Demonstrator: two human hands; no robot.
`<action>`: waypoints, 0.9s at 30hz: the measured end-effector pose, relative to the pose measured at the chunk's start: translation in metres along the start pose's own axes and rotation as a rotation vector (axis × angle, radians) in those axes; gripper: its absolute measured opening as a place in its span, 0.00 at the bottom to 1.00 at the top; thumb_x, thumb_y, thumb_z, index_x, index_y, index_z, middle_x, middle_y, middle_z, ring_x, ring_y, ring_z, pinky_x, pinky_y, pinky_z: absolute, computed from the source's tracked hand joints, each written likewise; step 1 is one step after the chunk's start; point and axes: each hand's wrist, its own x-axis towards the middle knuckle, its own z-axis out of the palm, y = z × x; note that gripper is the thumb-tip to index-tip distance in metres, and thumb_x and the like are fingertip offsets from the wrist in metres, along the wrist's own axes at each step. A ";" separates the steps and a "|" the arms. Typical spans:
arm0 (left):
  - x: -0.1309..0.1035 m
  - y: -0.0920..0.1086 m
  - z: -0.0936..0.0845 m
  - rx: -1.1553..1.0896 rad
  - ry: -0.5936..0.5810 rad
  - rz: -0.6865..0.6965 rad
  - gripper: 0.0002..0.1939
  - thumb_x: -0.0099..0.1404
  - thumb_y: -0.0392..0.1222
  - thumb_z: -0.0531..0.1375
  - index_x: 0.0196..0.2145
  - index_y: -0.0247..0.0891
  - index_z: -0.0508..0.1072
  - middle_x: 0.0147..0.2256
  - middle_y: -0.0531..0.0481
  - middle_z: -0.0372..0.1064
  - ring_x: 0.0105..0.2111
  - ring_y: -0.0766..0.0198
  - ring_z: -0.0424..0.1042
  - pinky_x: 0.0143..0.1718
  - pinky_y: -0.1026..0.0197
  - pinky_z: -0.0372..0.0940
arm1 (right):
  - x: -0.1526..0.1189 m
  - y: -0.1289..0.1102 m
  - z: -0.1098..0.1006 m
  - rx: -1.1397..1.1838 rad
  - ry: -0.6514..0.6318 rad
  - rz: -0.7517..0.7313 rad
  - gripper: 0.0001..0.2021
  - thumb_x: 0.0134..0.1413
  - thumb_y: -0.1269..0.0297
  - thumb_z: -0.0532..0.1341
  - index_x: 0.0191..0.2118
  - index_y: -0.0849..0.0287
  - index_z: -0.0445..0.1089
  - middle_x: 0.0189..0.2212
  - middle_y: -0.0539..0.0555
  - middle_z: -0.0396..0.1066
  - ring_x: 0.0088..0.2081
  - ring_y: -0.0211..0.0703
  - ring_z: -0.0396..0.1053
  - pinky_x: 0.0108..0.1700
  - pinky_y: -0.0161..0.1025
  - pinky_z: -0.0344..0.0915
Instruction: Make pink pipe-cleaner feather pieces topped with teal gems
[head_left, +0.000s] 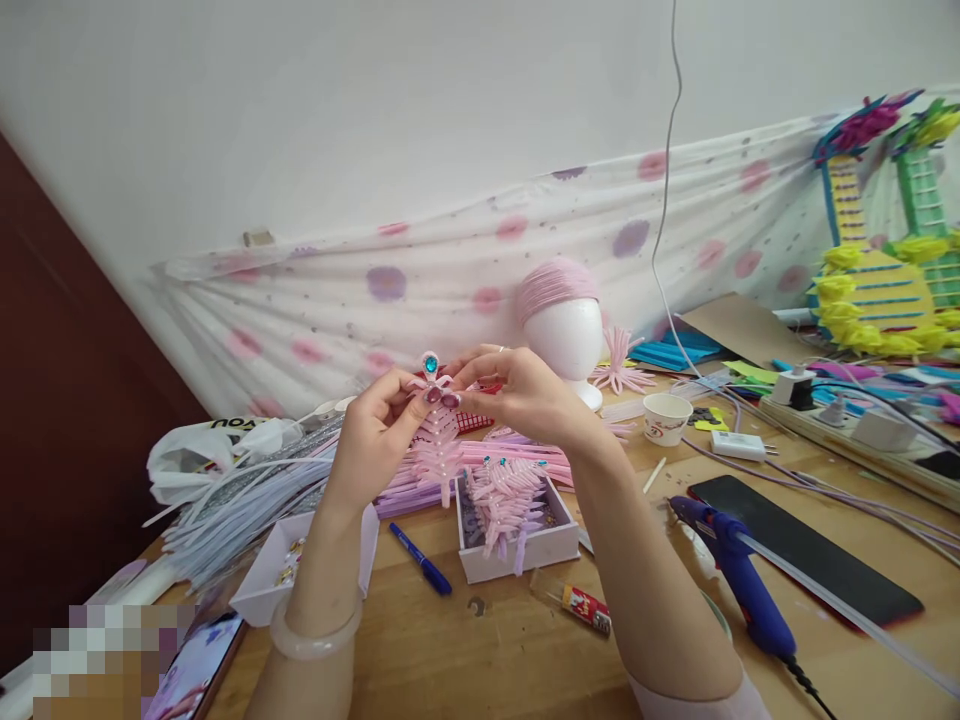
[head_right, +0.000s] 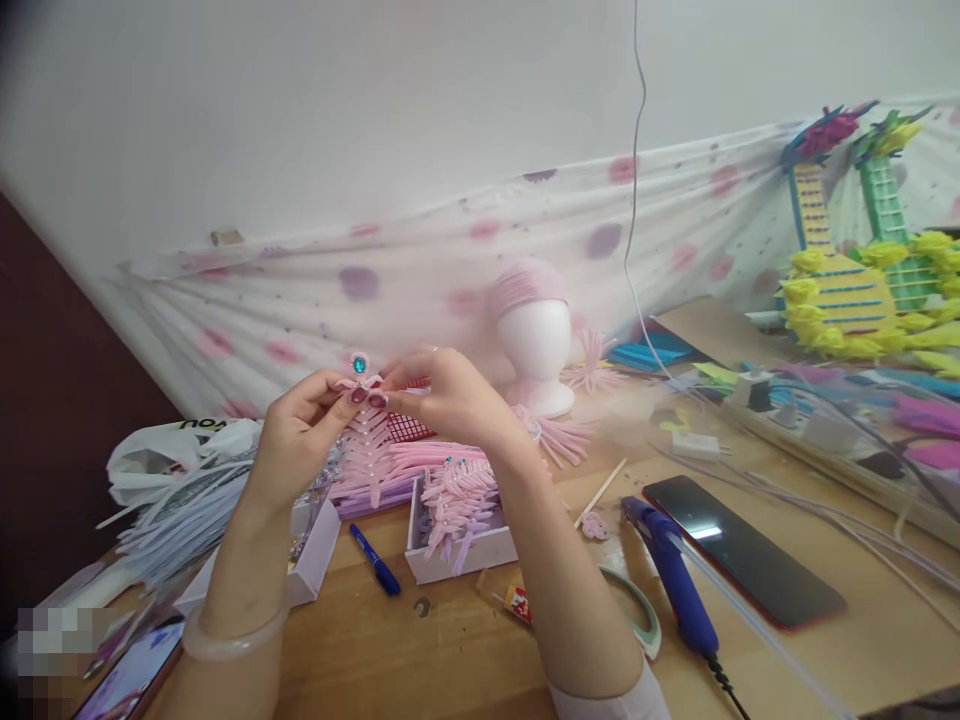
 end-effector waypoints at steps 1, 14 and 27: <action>0.000 0.000 -0.001 0.001 -0.013 -0.008 0.14 0.60 0.52 0.64 0.30 0.37 0.71 0.27 0.54 0.69 0.28 0.68 0.66 0.29 0.68 0.61 | -0.001 -0.001 -0.002 -0.004 -0.007 0.004 0.05 0.50 0.67 0.66 0.28 0.63 0.77 0.36 0.58 0.77 0.41 0.45 0.73 0.45 0.41 0.66; 0.002 -0.008 -0.004 0.065 -0.087 0.011 0.08 0.64 0.47 0.62 0.35 0.39 0.72 0.34 0.51 0.74 0.34 0.64 0.71 0.37 0.65 0.64 | -0.003 0.003 0.000 0.135 -0.069 0.235 0.05 0.46 0.66 0.66 0.25 0.61 0.73 0.35 0.54 0.77 0.37 0.42 0.73 0.41 0.38 0.65; 0.004 -0.009 -0.006 -0.102 0.015 -0.057 0.12 0.62 0.49 0.63 0.36 0.38 0.71 0.37 0.48 0.77 0.38 0.61 0.75 0.41 0.62 0.67 | 0.007 0.005 0.022 0.416 0.081 0.260 0.05 0.42 0.69 0.65 0.22 0.60 0.68 0.29 0.53 0.74 0.37 0.43 0.71 0.40 0.39 0.65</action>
